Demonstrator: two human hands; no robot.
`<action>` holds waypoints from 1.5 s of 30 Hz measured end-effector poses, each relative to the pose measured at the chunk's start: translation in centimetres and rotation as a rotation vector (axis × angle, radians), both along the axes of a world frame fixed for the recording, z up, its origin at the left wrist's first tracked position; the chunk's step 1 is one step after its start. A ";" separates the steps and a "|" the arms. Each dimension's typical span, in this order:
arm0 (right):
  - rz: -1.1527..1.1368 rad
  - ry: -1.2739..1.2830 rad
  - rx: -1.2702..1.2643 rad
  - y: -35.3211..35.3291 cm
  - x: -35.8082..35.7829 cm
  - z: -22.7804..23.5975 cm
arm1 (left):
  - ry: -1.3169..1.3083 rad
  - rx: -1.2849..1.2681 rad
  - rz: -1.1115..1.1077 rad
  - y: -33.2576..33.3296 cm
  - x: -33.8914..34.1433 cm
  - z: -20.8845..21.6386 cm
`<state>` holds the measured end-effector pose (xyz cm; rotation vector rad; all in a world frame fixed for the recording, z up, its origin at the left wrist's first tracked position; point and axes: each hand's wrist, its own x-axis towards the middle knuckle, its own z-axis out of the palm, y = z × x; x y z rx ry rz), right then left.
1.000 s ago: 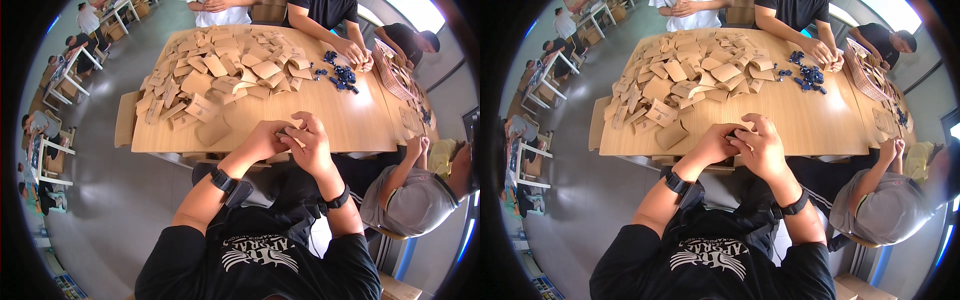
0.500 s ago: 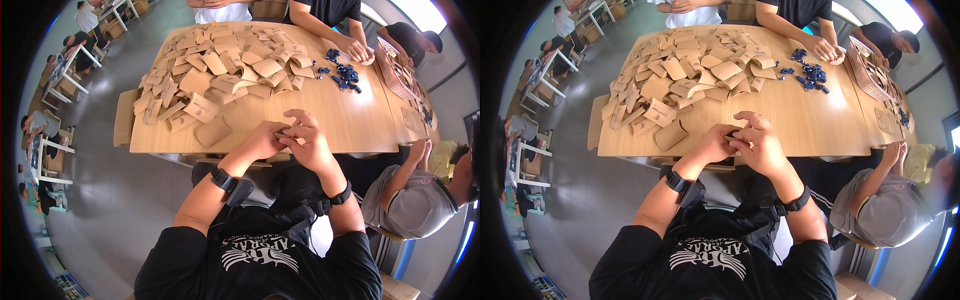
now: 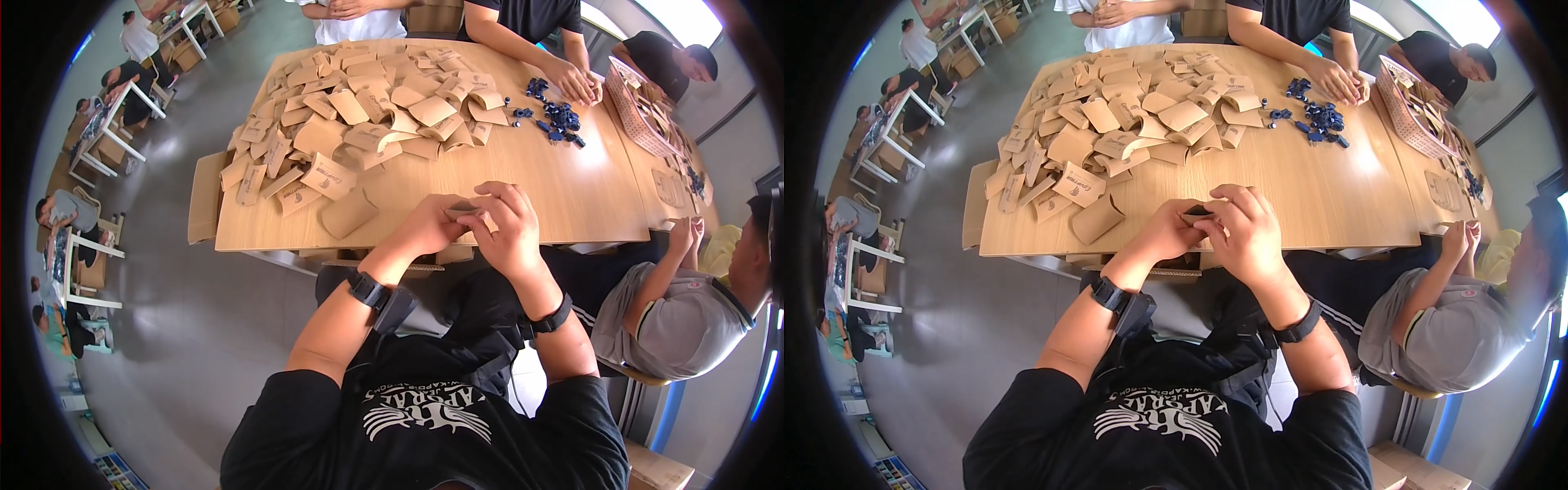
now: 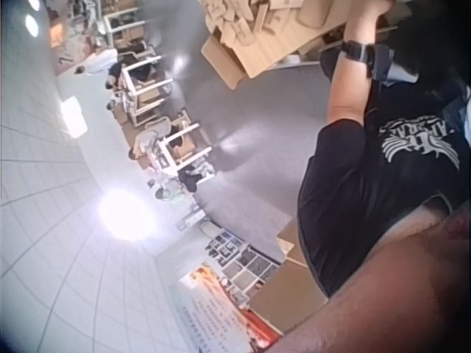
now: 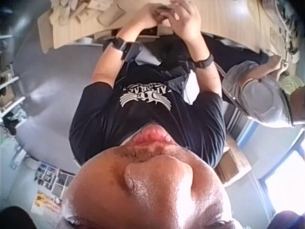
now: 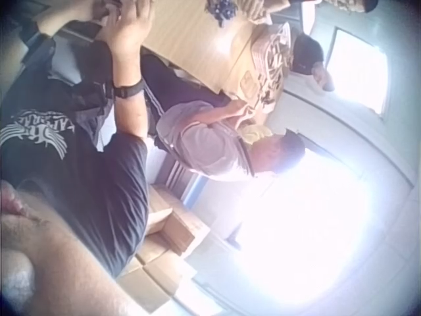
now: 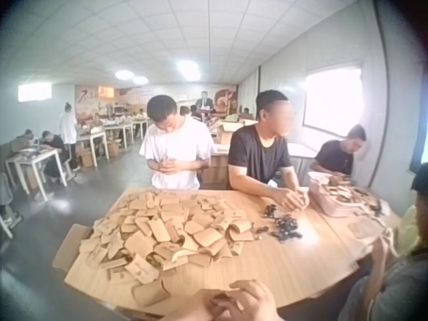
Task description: Packing blue cables into small paper envelopes.
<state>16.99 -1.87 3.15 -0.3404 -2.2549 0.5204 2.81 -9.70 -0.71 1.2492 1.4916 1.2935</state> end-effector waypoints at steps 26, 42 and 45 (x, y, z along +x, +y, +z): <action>-0.134 0.141 0.040 0.0 -0.1 -1.3 | -0.306 0.064 -0.113 -0.6 -0.2 -0.8; 0.016 0.071 0.067 -1.2 0.2 -3.4 | -0.452 -0.082 -0.184 -1.9 0.3 -0.3; 0.085 0.096 0.071 -1.8 0.7 -3.0 | -0.416 0.169 -0.164 -2.2 1.3 -0.7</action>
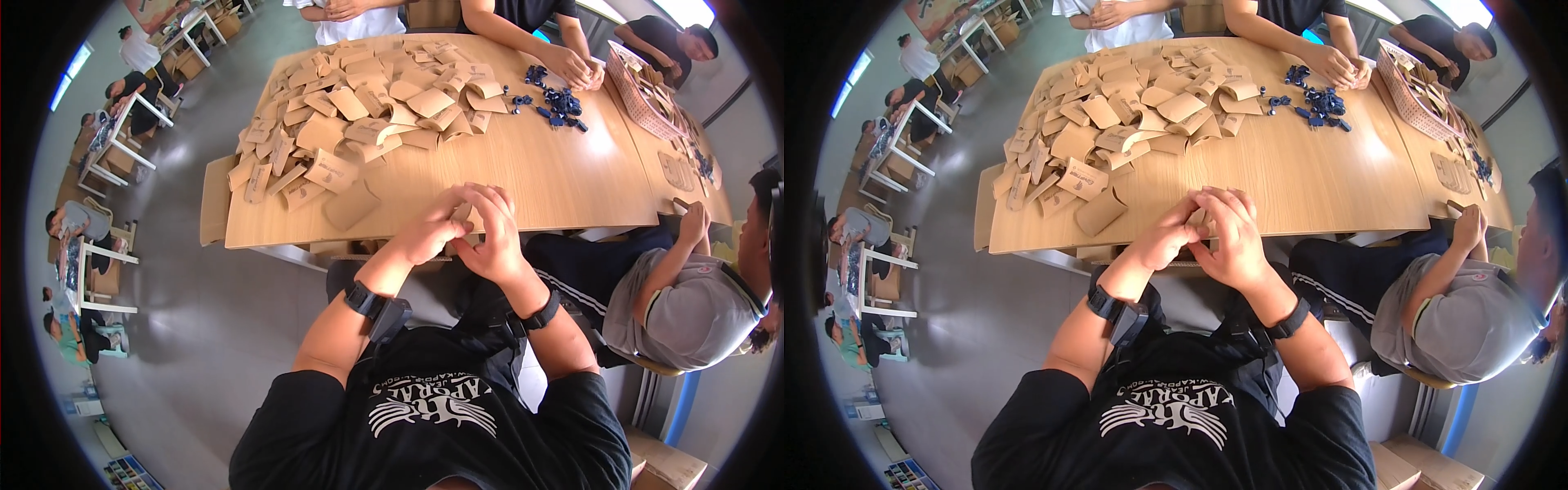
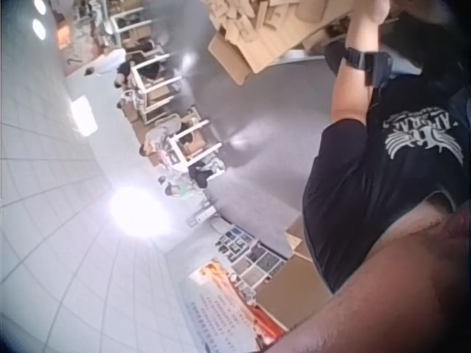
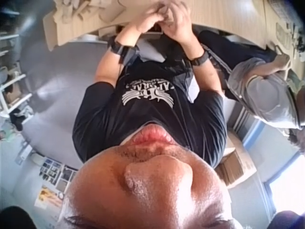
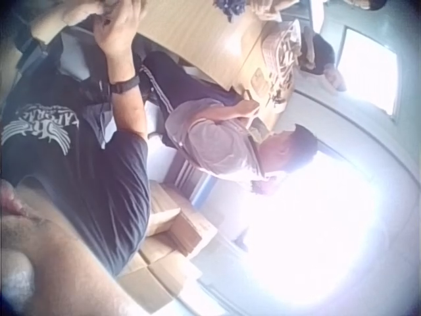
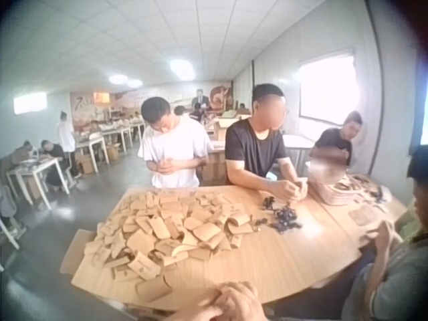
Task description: Packing blue cables into small paper envelopes.
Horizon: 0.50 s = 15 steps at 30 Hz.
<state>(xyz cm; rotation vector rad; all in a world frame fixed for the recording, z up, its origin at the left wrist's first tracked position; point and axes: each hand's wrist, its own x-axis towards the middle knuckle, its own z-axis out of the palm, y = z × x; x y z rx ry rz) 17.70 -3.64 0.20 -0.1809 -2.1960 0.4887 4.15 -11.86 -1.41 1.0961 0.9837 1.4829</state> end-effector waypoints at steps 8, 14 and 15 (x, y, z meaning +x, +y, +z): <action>0.193 0.009 0.143 -1.2 1.2 1.2 | -0.346 -0.115 -0.134 -3.3 -0.3 1.4; 0.353 -0.115 -0.037 -1.4 1.9 2.8 | -0.453 -0.192 -0.254 -6.5 -0.7 -2.8; 0.364 -0.054 -0.054 -1.3 1.8 2.7 | -0.409 -0.244 -0.251 -7.1 -0.6 -3.8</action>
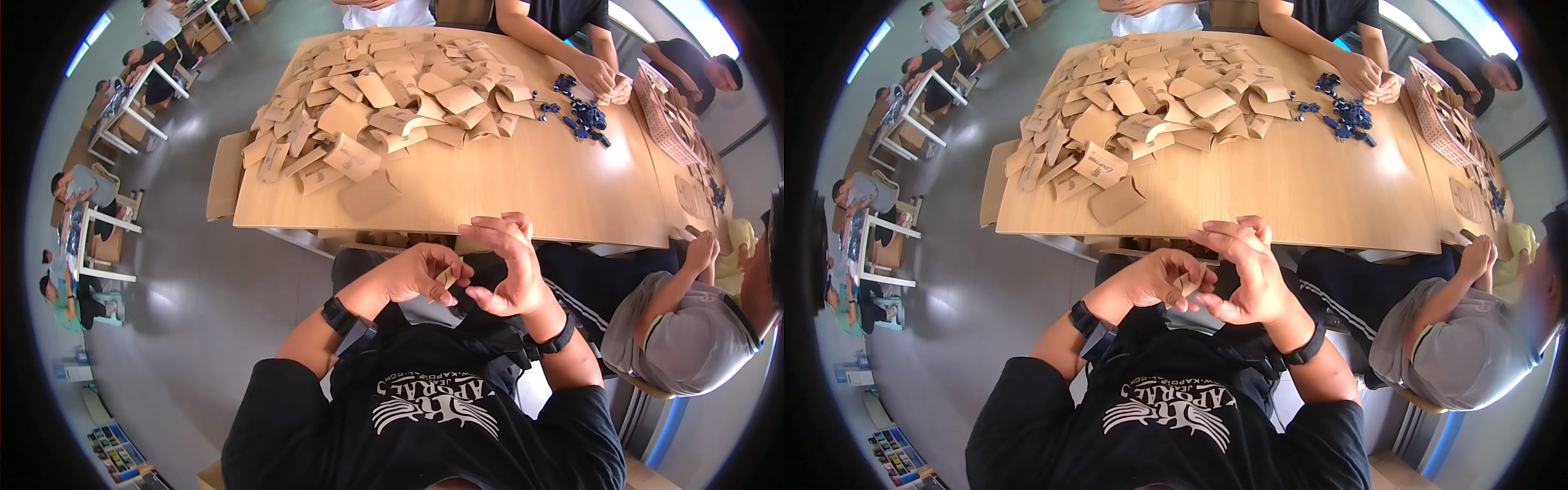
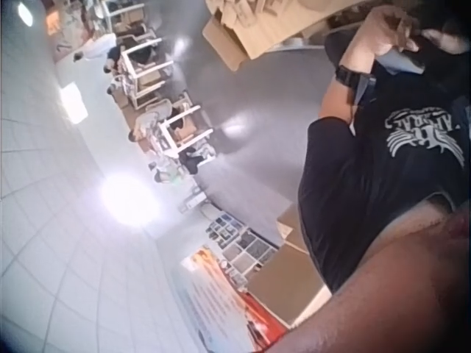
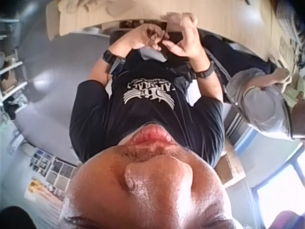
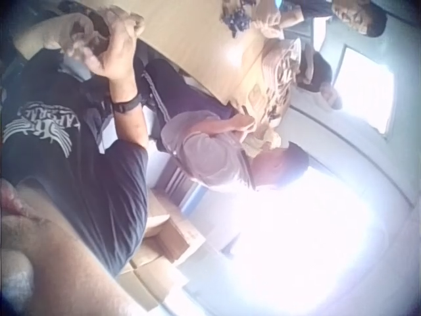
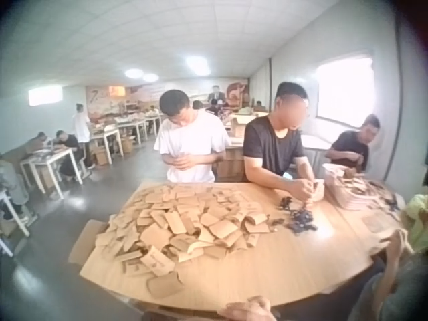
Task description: Packing blue cables into small paper envelopes.
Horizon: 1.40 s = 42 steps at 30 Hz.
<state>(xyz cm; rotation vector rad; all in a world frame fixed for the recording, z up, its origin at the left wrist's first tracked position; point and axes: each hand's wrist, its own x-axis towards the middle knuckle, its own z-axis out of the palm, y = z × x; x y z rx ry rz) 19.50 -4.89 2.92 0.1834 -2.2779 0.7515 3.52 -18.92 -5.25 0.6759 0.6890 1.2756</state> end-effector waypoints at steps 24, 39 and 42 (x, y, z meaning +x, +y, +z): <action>-0.228 -0.184 0.423 -2.4 -8.8 -5.5 | 0.371 -0.367 -0.047 -2.1 -2.3 -4.9; -0.439 0.094 -0.074 -3.8 -2.4 -1.1 | 0.662 0.436 0.510 4.9 2.3 5.8; -0.269 0.017 -0.158 -2.3 -0.9 -0.3 | 0.613 0.351 0.494 5.9 2.2 5.8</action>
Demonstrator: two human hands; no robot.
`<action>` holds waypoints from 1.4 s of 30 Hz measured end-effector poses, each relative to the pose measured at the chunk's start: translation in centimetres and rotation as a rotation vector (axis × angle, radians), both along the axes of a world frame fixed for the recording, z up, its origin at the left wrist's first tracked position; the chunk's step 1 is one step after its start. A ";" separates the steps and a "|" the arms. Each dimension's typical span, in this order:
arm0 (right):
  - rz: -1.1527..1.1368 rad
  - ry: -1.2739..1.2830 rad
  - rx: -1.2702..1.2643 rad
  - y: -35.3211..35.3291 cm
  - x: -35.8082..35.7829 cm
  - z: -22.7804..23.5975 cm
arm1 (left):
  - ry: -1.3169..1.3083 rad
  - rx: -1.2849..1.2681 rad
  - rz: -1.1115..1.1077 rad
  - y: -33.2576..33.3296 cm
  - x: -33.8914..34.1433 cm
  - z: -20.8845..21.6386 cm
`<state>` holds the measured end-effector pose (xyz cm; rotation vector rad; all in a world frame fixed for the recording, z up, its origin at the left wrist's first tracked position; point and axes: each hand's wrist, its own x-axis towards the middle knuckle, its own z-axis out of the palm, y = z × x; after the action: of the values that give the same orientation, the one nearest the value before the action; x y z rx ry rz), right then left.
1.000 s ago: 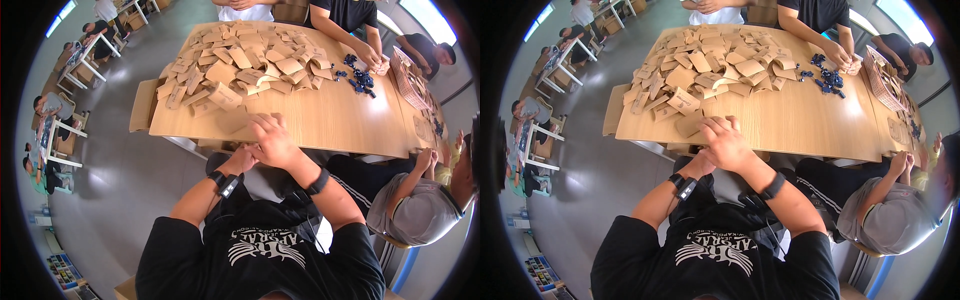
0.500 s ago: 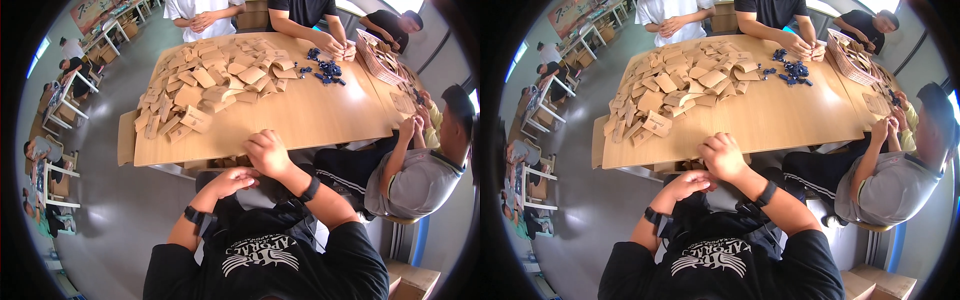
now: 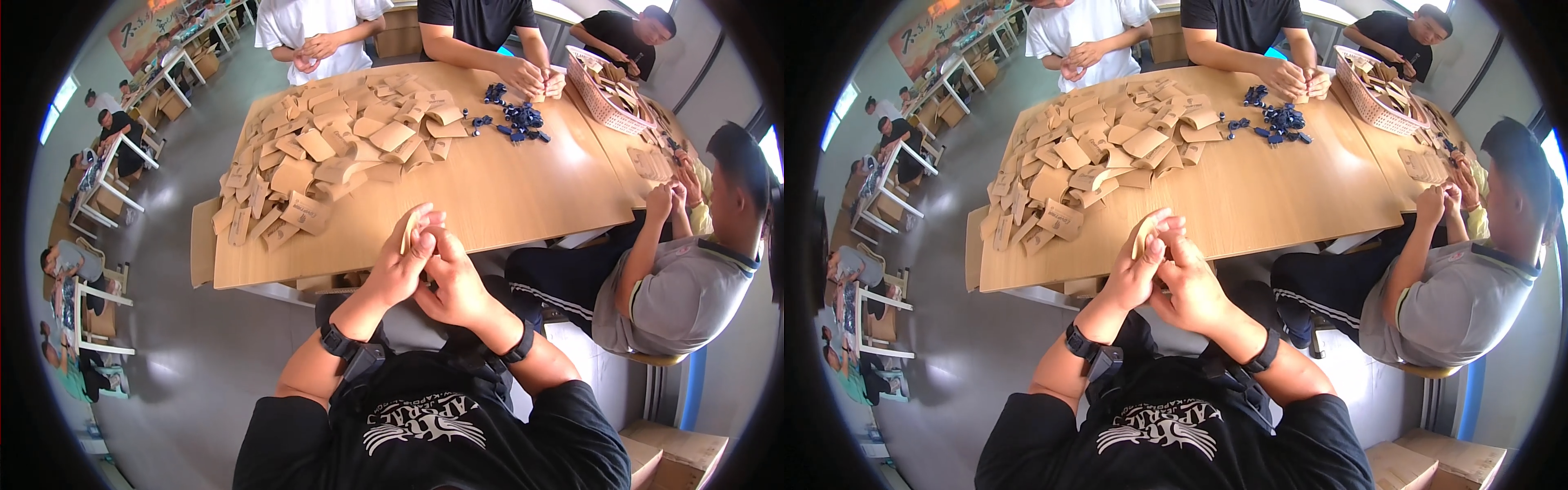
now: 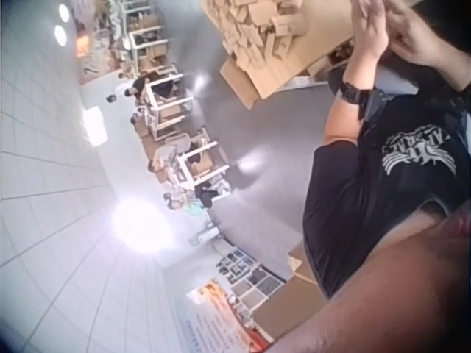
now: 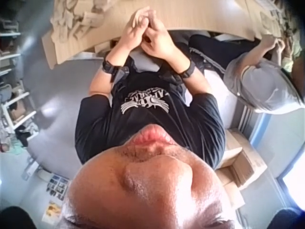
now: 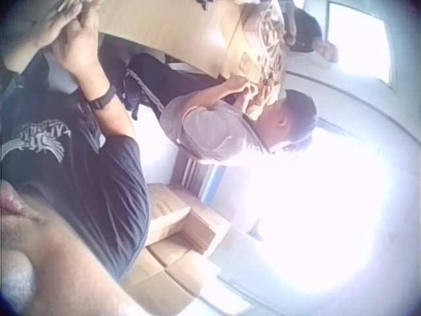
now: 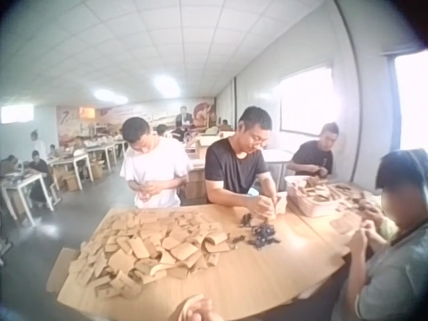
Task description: Packing blue cables into small paper envelopes.
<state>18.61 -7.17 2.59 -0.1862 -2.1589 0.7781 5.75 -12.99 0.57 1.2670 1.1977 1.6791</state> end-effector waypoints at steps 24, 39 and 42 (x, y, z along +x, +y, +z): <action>-0.721 -0.837 0.193 29.3 -7.3 -2.6 | 0.142 -0.206 0.286 1.8 -2.4 -2.0; -0.238 -0.203 -0.347 16.3 -1.7 10.6 | 0.120 0.145 0.498 1.1 -2.9 -0.7; -0.138 -0.350 -0.315 12.8 -0.3 11.0 | 0.339 0.189 0.550 0.1 -2.7 4.1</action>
<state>18.36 5.64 13.56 -0.6709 -2.3021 1.0639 3.02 -12.92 4.68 1.4690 1.7440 2.0572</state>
